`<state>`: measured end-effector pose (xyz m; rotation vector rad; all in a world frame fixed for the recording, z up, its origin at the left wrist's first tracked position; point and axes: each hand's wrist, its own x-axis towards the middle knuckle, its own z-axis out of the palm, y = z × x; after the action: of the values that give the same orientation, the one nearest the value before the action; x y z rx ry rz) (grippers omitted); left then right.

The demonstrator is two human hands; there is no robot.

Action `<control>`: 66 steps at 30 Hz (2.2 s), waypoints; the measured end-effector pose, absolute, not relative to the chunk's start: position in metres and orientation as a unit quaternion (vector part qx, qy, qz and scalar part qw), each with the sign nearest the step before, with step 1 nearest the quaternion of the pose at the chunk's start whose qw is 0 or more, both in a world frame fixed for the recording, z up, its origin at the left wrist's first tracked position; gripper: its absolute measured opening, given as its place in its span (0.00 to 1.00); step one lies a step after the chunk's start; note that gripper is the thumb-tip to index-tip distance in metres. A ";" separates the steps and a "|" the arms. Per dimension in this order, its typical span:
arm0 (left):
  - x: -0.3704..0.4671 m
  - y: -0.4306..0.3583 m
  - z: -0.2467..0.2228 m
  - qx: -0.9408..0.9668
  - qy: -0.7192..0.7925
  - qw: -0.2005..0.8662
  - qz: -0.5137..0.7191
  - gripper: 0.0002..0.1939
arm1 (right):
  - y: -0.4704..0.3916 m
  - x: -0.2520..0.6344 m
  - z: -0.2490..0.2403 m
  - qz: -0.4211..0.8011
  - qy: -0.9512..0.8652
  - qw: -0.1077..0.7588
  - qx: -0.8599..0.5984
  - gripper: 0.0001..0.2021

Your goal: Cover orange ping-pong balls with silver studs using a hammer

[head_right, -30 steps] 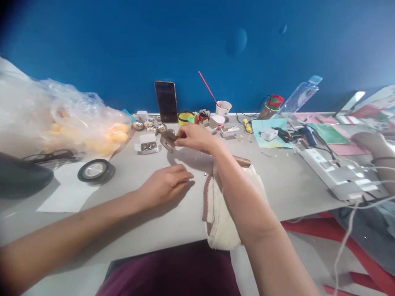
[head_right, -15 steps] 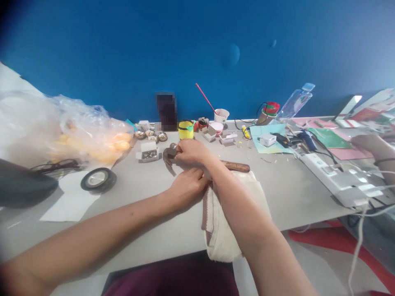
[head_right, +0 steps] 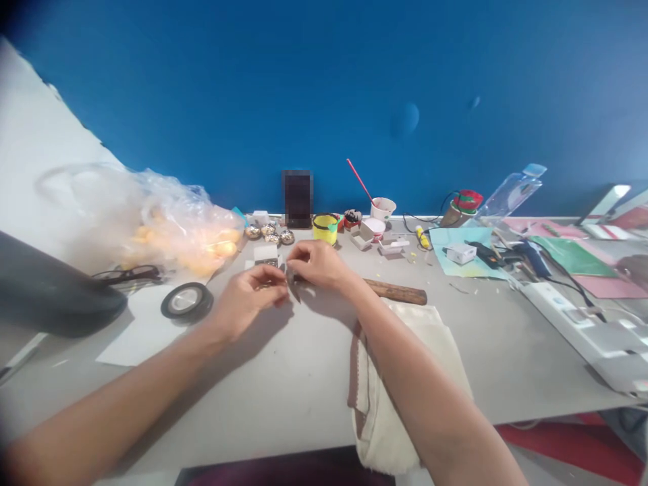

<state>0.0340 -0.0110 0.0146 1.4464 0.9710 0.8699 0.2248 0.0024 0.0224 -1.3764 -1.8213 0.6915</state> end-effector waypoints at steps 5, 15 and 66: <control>0.019 0.005 0.016 0.413 0.403 0.711 0.402 0.21 | -0.013 0.202 0.037 0.397 -0.717 0.331 -0.468 0.12; 0.013 0.004 0.007 0.297 0.404 0.772 0.390 0.13 | -0.008 0.195 0.020 0.487 -0.654 0.363 -0.451 0.06; 0.007 -0.010 -0.001 0.633 0.424 0.489 0.424 0.19 | 0.001 0.210 -0.004 0.695 -0.456 0.406 -0.381 0.16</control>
<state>0.0068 -0.0095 -0.0011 1.5389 1.0314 1.0311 0.2097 0.0015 -0.0037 -0.9600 -1.1502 1.7520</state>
